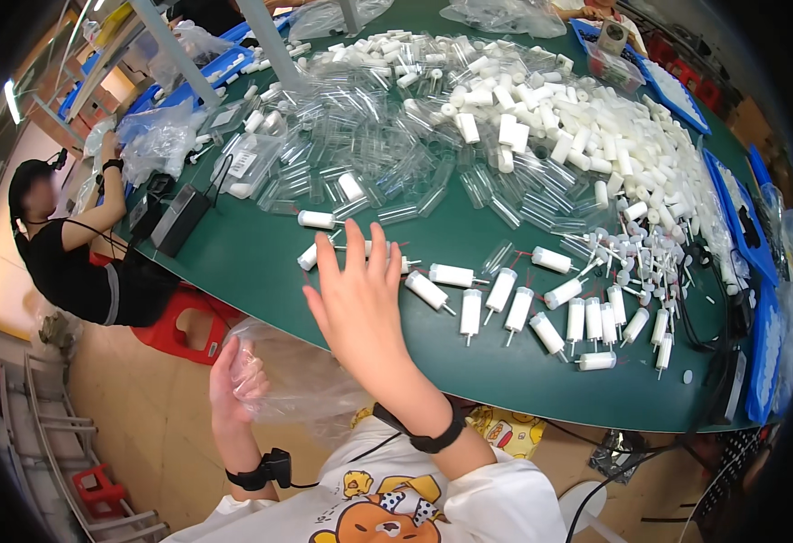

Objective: The recorder is assembling small electronic components by inserting a white plastic sleeve over a motor and inserting a small white plastic gear piece.

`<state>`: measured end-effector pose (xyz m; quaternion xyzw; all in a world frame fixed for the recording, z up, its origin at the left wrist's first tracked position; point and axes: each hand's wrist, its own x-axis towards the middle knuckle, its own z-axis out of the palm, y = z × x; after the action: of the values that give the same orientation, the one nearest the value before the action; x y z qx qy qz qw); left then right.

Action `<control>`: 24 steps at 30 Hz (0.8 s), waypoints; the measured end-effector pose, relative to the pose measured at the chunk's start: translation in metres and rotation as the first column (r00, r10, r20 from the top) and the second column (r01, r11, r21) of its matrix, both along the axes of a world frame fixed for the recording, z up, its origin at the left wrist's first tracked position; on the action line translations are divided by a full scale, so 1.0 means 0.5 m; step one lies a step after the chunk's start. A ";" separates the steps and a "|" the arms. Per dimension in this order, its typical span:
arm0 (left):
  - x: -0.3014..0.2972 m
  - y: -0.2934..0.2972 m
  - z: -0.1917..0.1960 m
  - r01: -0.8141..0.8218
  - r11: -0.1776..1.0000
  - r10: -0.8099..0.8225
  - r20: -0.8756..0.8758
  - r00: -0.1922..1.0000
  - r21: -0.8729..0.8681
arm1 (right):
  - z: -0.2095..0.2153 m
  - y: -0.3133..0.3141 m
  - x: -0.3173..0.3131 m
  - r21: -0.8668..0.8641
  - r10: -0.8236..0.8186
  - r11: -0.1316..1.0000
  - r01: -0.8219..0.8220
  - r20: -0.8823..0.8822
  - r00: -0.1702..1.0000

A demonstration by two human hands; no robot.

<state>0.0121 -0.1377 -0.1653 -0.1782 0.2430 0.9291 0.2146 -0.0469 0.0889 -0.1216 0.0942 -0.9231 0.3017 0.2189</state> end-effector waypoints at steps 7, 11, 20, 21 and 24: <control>-0.002 0.003 0.004 0.020 0.999 -0.020 -0.018 1.000 0.038 | -0.036 -0.058 -0.027 0.216 -0.150 0.970 0.115 0.156 0.976; -0.002 0.006 0.010 0.011 1.000 -0.011 -0.016 1.000 0.008 | -0.015 -0.054 -0.003 0.206 -0.033 0.979 -0.009 0.199 0.979; 0.005 -0.005 0.029 -0.023 1.000 0.023 -0.046 0.999 -0.013 | -0.007 -0.106 0.123 0.270 0.301 0.902 -0.336 0.165 0.939; 0.008 -0.010 0.029 -0.035 0.999 0.034 -0.053 0.998 -0.018 | 0.003 -0.101 0.136 0.255 0.335 0.897 -0.362 0.145 0.931; 0.014 -0.018 0.035 -0.064 0.998 0.063 -0.033 0.997 -0.021 | 0.030 -0.078 0.131 -0.011 0.464 0.877 -0.480 0.279 0.841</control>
<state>0.0191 -0.1465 -0.1479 -0.1732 0.2508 0.9355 0.1790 0.0188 0.0499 -0.1068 0.2825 -0.9012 0.3286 0.0056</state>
